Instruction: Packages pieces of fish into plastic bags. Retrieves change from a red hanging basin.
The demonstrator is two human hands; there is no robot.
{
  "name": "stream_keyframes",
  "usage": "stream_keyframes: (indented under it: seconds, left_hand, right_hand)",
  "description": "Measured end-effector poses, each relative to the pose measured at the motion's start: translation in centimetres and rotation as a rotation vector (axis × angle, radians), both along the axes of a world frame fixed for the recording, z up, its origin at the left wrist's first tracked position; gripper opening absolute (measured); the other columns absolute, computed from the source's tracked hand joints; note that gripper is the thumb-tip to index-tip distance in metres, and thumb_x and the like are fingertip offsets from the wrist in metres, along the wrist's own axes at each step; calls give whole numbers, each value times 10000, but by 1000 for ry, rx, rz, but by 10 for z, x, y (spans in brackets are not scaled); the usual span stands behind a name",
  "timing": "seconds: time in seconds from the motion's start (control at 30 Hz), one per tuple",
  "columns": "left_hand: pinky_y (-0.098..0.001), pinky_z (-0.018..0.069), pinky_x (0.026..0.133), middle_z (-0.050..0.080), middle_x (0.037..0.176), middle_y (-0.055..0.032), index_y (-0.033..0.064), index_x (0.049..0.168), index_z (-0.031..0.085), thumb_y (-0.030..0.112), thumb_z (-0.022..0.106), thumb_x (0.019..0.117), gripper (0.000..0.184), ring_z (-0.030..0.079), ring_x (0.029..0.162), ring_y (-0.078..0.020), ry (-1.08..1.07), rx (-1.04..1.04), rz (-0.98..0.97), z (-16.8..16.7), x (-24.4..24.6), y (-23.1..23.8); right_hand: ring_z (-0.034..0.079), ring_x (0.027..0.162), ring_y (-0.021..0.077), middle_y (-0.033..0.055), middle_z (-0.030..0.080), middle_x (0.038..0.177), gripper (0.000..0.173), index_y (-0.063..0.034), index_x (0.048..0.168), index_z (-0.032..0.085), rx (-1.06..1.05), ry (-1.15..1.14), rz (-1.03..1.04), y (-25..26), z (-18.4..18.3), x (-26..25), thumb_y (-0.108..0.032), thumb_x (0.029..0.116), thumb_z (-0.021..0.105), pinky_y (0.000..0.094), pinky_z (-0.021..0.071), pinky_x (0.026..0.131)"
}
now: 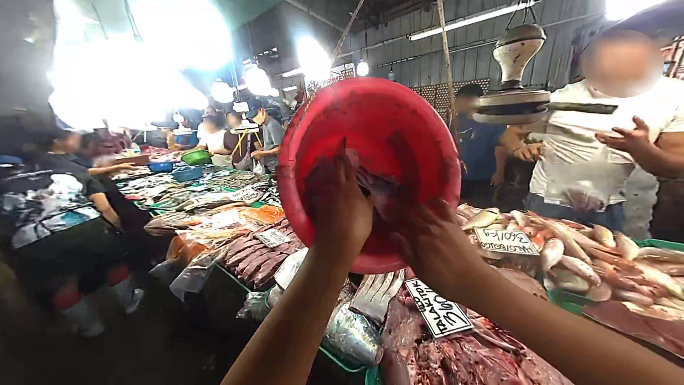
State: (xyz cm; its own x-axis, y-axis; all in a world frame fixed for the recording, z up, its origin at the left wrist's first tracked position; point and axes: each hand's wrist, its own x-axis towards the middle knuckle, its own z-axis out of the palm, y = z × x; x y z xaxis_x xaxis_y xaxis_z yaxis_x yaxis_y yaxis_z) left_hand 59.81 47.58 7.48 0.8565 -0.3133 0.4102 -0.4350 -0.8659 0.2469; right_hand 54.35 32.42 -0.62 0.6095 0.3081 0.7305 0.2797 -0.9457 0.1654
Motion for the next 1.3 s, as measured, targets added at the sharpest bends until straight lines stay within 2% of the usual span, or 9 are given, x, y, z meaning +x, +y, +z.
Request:
stream_keyframes:
  seconds: [0.07, 0.27, 0.43, 0.57, 0.7, 0.97, 1.13, 1.23, 1.3]
  left_hand:
    - [-618, 350, 1128, 186, 1691, -169, 2, 1580, 311, 316, 591, 1033, 689, 290, 1496, -439, 107, 164, 8, -14, 9, 2]
    - [-669, 290, 1125, 142, 1697, -191, 20, 1607, 249, 280, 455, 1078, 624, 282, 1499, -447, 237, 348, 122, -24, -4, -17]
    - [-615, 367, 1097, 395, 1527, -326, -106, 1489, 390, 301, 506, 1052, 608, 417, 1410, -461, 274, 253, 163, -26, -16, -39]
    - [-569, 472, 992, 603, 1314, -264, -54, 1365, 548, 252, 578, 1000, 477, 571, 1263, -403, 240, 199, 133, -27, -25, -51]
    - [-606, 371, 1105, 437, 1547, -216, -2, 1476, 481, 513, 469, 1049, 669, 424, 1422, -402, 304, 283, 57, -23, -23, -52]
    - [-642, 357, 1087, 569, 1425, -213, 31, 1343, 622, 490, 320, 1093, 604, 478, 1383, -399, 334, 493, -142, -29, -20, -54]
    - [-612, 376, 1095, 436, 1512, -257, -11, 1505, 397, 498, 589, 1004, 740, 422, 1404, -437, 199, 257, -32, -32, -19, -60]
    - [-640, 313, 1134, 310, 1630, -174, 188, 1554, 427, 252, 694, 968, 647, 279, 1489, -443, -60, 197, -257, -42, -7, -58]
    - [-661, 208, 1179, 182, 1708, -62, 398, 1575, 379, 129, 557, 1024, 639, 157, 1558, -377, -29, 324, -436, -39, -1, -58]
  right_hand:
    - [608, 1289, 360, 102, 684, 1336, 506, -51, 1162, 742, -44, -25, -14, 5, -5, 6, -362, 1087, 351, 687, 378, 1081]
    - [609, 1289, 324, 70, 655, 1391, 597, -106, 1309, 691, -142, -21, -61, -11, -10, 10, -408, 1095, 222, 635, 403, 1062]
    - [541, 1277, 464, 253, 589, 1358, 293, -53, 1119, 749, 7, 122, -19, -20, 16, 6, -261, 991, 586, 667, 415, 1007]
    - [255, 1513, 409, 121, 382, 1612, 280, -112, 1216, 725, -73, 427, -92, -21, 56, 26, -126, 939, 690, 690, 296, 1118]
    - [585, 1226, 452, 254, 615, 1304, 270, 60, 1222, 658, -112, 546, -233, -27, 94, 43, -10, 961, 641, 623, 487, 977]
    - [596, 1172, 478, 308, 633, 1172, 220, 115, 1152, 641, -73, 435, -282, -28, 166, 55, -26, 985, 614, 621, 465, 977]
    - [621, 1112, 484, 304, 641, 1136, 207, 102, 1130, 648, -23, 459, -308, -28, 159, 59, 2, 949, 656, 638, 495, 902]
    - [628, 1125, 474, 265, 660, 1173, 284, 0, 1205, 686, -29, 402, -253, -36, 156, 69, 34, 926, 642, 655, 503, 905]
    - [631, 1142, 444, 226, 667, 1200, 289, -48, 1224, 690, -40, 365, -212, -38, 156, 74, 15, 953, 612, 635, 503, 923]
